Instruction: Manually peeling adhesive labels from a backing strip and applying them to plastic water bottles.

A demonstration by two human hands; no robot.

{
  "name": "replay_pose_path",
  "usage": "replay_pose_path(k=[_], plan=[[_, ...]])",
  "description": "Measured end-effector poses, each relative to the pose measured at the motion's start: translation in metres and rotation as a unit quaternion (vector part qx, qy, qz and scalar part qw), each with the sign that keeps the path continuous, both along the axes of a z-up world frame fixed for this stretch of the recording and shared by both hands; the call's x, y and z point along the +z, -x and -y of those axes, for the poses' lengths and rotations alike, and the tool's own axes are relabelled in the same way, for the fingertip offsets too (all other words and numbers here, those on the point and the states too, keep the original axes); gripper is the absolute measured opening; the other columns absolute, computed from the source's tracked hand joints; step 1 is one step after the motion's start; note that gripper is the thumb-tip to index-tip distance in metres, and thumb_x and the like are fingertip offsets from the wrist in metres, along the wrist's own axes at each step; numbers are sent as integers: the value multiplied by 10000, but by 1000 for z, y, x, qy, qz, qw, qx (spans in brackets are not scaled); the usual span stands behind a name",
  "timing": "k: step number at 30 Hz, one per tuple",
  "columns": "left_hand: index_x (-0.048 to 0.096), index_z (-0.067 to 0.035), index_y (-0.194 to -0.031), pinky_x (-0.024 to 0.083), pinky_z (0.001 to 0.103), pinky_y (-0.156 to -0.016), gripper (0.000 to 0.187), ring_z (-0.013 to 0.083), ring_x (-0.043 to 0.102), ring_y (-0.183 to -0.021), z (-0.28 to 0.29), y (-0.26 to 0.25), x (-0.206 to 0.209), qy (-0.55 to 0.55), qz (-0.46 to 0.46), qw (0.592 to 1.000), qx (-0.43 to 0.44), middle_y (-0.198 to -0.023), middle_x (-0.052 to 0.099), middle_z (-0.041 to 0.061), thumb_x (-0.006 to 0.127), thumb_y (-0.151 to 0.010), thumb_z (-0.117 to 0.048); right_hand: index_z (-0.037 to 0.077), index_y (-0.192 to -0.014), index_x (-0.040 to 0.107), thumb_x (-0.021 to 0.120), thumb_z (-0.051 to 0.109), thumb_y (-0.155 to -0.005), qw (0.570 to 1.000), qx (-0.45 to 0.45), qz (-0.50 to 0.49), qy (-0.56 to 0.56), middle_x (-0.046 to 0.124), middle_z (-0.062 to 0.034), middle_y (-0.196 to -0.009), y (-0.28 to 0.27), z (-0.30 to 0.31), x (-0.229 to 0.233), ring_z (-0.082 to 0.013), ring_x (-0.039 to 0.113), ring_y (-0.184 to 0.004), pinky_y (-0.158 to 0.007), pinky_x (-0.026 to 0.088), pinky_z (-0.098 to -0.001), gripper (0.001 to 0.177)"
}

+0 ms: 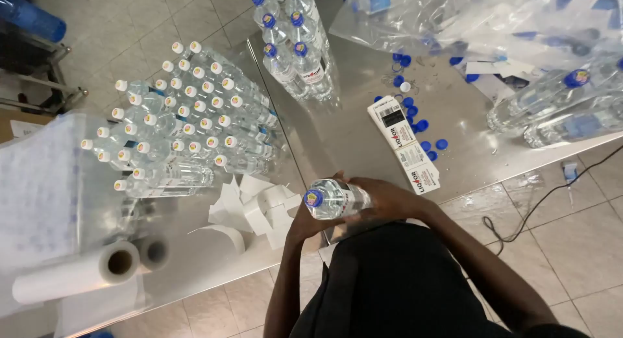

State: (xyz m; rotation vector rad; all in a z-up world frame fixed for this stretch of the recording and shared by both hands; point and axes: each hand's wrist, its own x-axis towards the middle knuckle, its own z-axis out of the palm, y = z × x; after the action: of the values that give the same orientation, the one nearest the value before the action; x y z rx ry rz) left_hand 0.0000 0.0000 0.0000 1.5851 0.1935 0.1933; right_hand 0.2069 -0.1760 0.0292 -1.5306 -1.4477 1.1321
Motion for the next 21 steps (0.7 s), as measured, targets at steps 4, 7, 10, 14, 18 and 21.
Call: replay_pose_path(k=[4, 7, 10, 14, 18, 21], plan=[[690, 24, -1312, 461, 532, -1219, 810, 371, 687, -1295, -11, -29, -24, -31, -41, 991, 120, -1321, 746, 240, 1077, -636, -198, 77, -1655, 413, 753, 326, -1005, 974, -69, 213, 33, 542, -281, -1581, -12, 23, -83, -495, 500, -1495, -1237, 398, -604, 775], [680, 28, -1362, 476, 550, -1224, 851, 406, 691, -1304, -39, -48, -65, -55, -91, 969, 225, -1320, 749, 256, 1069, -626, -152, 97, -1633, 467, 714, 326, -1035, 955, -135, 248, 86, 531, -221, -1594, -33, 54, -128, -450, 465, -1539, -1253, 399, -568, 686], [646, -4, -1378, 428, 457, -1277, 902, 285, 688, -1266, -81, -69, -104, -40, -107, 935, 336, -1329, 739, 164, 1112, -615, -126, 166, -1638, 484, 640, 362, -1077, 930, -186, 291, 122, 514, -136, -1627, -50, 89, -161, -383, 413, -1585, -1262, 393, -524, 615], [570, -12, -1515, 436, 502, -1278, 1004, 339, 623, -1399, -131, -103, -135, -128, -107, 898, 406, -1434, 687, 225, 1108, -675, -132, 116, -1490, 643, 676, 314, -1059, 909, -286, 298, 49, 616, -177, -1481, -49, 115, -174, -450, 537, -1435, -1126, 512, -550, 476], [496, -45, -1569, 387, 510, -1318, 1055, 363, 574, -1460, -168, -134, -142, -154, -80, 879, 444, -1501, 643, 223, 1122, -723, -116, 179, -1446, 698, 677, 350, -1090, 906, -338, 245, 62, 673, -81, -1281, -70, 98, -174, -343, 613, -1255, -1055, 545, -498, 395], [378, -106, -1669, 288, 495, -1367, 1156, 290, 457, -1571, -174, -149, -164, -129, -63, 879, 454, -1656, 520, 144, 1105, -772, -61, 107, -1413, 691, 712, 315, -1071, 913, -360, 185, 46, 627, -105, -1066, -107, 56, -183, -362, 616, -1043, -888, 534, -535, 401]])
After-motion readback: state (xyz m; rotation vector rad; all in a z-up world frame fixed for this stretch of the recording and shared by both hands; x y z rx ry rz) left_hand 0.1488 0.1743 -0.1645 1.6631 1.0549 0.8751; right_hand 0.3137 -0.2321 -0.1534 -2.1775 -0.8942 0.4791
